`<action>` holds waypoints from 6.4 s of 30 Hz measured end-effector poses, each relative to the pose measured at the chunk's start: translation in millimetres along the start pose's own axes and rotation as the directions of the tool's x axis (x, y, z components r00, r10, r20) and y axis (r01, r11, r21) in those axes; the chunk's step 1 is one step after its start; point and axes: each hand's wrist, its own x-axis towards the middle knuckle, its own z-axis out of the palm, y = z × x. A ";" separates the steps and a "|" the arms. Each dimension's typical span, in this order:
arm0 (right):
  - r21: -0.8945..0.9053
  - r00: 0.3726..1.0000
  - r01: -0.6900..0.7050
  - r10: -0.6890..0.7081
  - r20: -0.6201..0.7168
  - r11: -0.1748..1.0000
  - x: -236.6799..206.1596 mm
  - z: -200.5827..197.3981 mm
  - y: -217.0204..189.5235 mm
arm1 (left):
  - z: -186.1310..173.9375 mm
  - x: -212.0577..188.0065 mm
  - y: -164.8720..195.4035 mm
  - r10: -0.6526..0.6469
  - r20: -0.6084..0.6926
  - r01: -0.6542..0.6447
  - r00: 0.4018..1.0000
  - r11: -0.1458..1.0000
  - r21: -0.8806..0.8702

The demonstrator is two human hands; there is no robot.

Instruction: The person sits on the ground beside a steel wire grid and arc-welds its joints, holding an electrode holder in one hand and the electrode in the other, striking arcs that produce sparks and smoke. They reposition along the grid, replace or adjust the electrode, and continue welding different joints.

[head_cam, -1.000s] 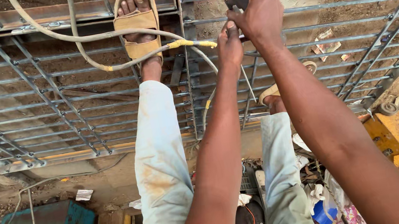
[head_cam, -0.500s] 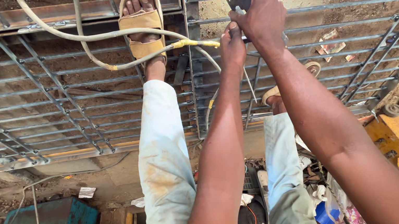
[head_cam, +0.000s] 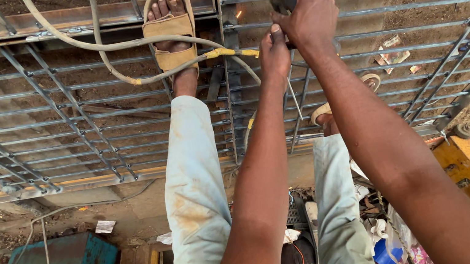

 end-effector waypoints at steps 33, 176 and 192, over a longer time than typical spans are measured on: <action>0.045 1.000 0.021 -0.020 -0.006 0.999 0.6 -1.6 -4.2 | -2.7 7.5 -2.9 0.000 0.050 0.006 0.999 0.993 -0.120; 0.999 0.913 -0.002 0.408 0.019 -0.043 -73.7 12.3 177.6 | 88.3 -153.4 103.0 0.008 0.620 -0.590 0.784 0.320 0.741; 1.000 0.937 -0.029 0.348 0.023 0.010 -73.5 -5.7 193.8 | 102.4 -156.7 102.5 -0.006 0.600 -0.564 0.800 0.333 0.756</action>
